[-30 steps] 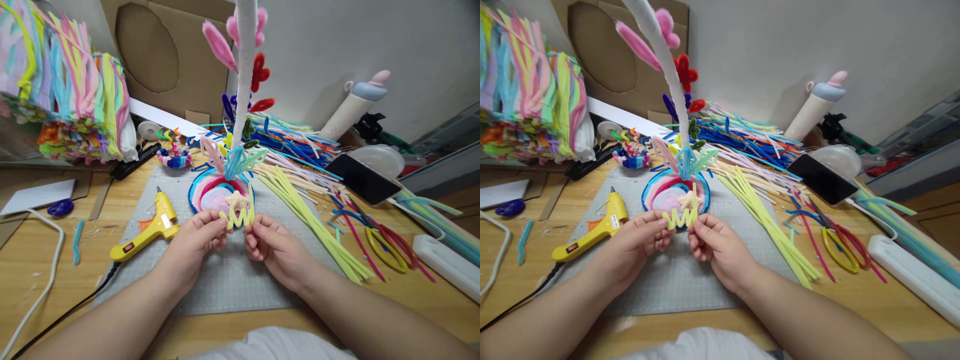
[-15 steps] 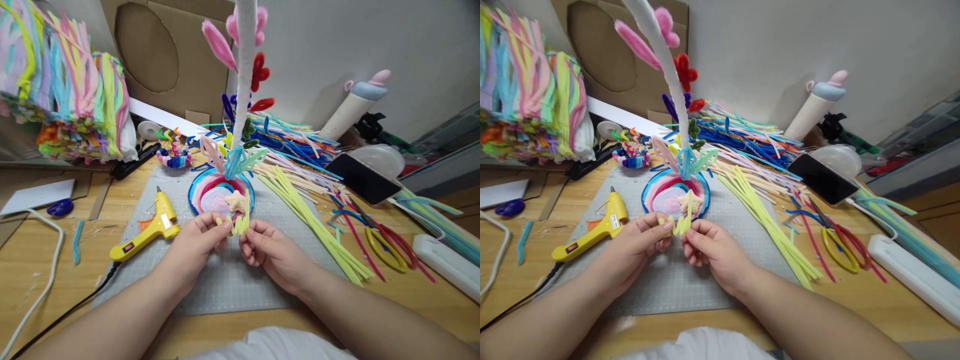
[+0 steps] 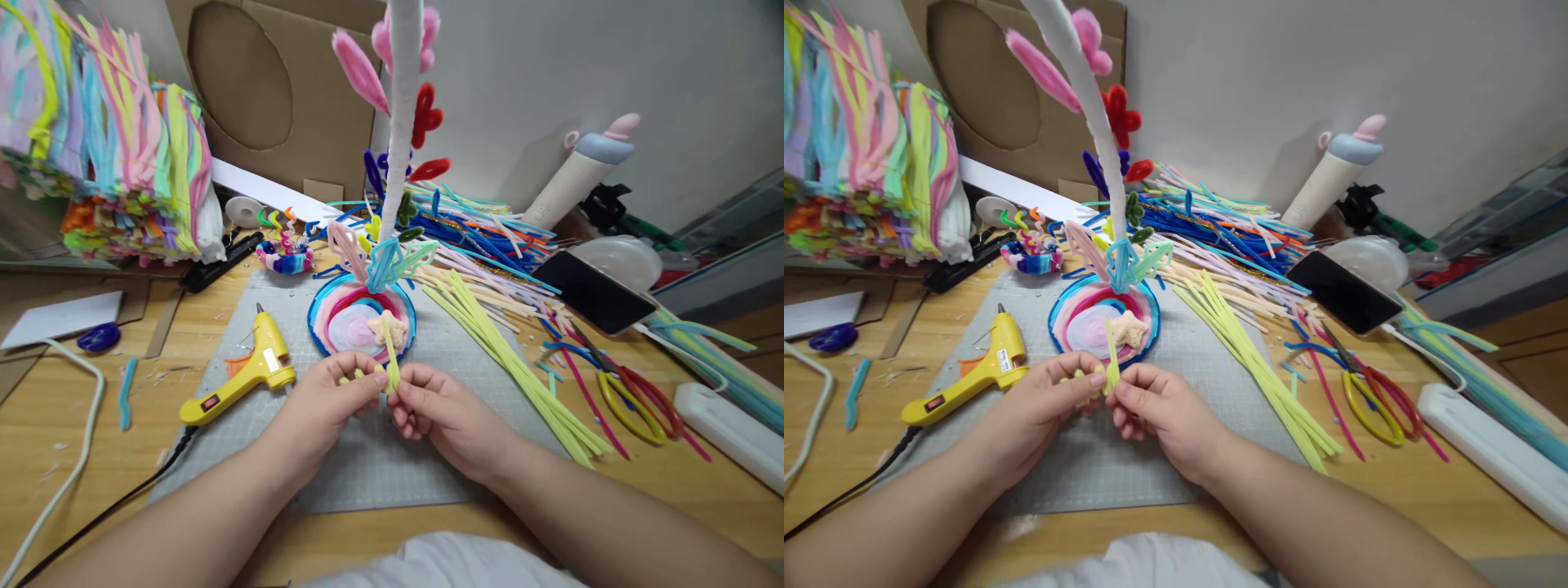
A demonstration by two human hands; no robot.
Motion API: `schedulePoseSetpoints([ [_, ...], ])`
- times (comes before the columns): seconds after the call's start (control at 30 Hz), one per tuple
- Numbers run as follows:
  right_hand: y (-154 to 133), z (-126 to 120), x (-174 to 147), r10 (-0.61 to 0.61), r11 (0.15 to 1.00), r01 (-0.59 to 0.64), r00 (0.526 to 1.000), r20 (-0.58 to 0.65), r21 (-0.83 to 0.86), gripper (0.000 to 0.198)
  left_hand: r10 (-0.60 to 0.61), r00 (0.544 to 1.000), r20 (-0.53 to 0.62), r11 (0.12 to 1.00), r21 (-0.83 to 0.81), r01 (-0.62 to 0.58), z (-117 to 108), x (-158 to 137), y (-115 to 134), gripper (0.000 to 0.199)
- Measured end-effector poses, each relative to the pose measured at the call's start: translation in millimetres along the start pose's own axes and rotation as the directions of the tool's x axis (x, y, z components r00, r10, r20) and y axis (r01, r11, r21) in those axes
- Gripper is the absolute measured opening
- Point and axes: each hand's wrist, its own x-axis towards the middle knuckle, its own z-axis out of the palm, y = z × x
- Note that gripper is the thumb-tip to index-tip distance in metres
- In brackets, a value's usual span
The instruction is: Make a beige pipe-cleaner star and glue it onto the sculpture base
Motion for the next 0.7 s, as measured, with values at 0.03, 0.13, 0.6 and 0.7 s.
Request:
schedulePoseSetpoints([
  [0.03, 0.2, -0.2, 0.0, 0.000, 1.000, 0.000, 1.000, 0.001, -0.004, 0.028, -0.004, 1.000, 0.006, 1.000, -0.016, 0.004, 0.2, -0.1, 0.5, 0.022],
  [0.13, 0.8, -0.7, 0.0, -0.004, 1.000, 0.004, 1.000, 0.012, -0.018, 0.028, -0.012, 0.999, 0.031, 0.999, -0.039, 0.013, 0.7, -0.5, 1.9, 0.022],
  [0.6, 0.6, -1.6, -0.1, 0.010, 0.990, -0.006, 1.000, 0.029, -0.139, 0.033, -0.009, 0.999, 0.046, 0.999, -0.035, 0.010, 0.9, -0.1, -0.9, 0.022],
  [0.7, -6.6, -3.6, -3.8, -0.177, 0.919, 0.155, 0.984, -0.026, -0.363, 0.030, -0.038, 0.999, 0.039, 0.999, -0.003, 0.038, 0.4, -1.3, -1.1, 0.024],
])
